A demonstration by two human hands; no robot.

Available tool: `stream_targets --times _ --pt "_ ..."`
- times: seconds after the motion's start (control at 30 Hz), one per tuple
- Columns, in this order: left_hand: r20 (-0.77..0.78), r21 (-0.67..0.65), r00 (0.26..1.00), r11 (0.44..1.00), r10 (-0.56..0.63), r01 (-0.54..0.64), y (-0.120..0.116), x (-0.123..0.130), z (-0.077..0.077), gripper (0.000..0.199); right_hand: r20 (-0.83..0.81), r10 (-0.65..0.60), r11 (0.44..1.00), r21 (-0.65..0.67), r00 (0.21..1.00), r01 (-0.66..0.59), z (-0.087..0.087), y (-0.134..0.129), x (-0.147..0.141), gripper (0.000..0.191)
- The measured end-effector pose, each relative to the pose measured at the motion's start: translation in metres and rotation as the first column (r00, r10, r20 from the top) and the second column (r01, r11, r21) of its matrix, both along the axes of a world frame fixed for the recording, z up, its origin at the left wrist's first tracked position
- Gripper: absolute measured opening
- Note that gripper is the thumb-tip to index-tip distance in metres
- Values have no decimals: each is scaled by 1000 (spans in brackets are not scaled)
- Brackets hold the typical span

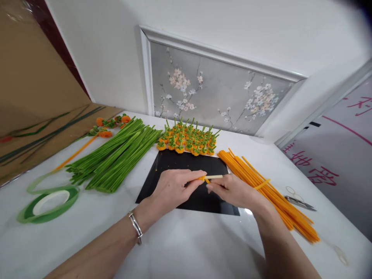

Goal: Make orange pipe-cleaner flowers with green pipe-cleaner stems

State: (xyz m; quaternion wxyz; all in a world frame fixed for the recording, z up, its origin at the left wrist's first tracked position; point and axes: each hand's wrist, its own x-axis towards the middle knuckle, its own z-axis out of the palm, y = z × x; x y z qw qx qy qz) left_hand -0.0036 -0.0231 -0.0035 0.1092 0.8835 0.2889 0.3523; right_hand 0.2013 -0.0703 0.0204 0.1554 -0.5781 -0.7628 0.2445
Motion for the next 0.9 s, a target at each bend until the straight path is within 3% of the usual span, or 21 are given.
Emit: stream_targets --times 0.23,0.4,0.63,0.9 --pt "-48 -40 994 994 98 -100 0 0 3 24 89 132 990 41 987 -136 5 -12 -8 38" --pt "-99 2 989 994 108 -108 2 -2 2 26 146 136 977 145 980 -157 17 -20 -13 35" --pt "-229 128 969 990 88 -59 1 -2 -1 21 39 73 932 353 997 -82 19 -15 -10 22" --pt "-273 201 960 980 57 -2 -1 1 -2 22 -85 -43 883 464 995 78 5 -2 -9 17"
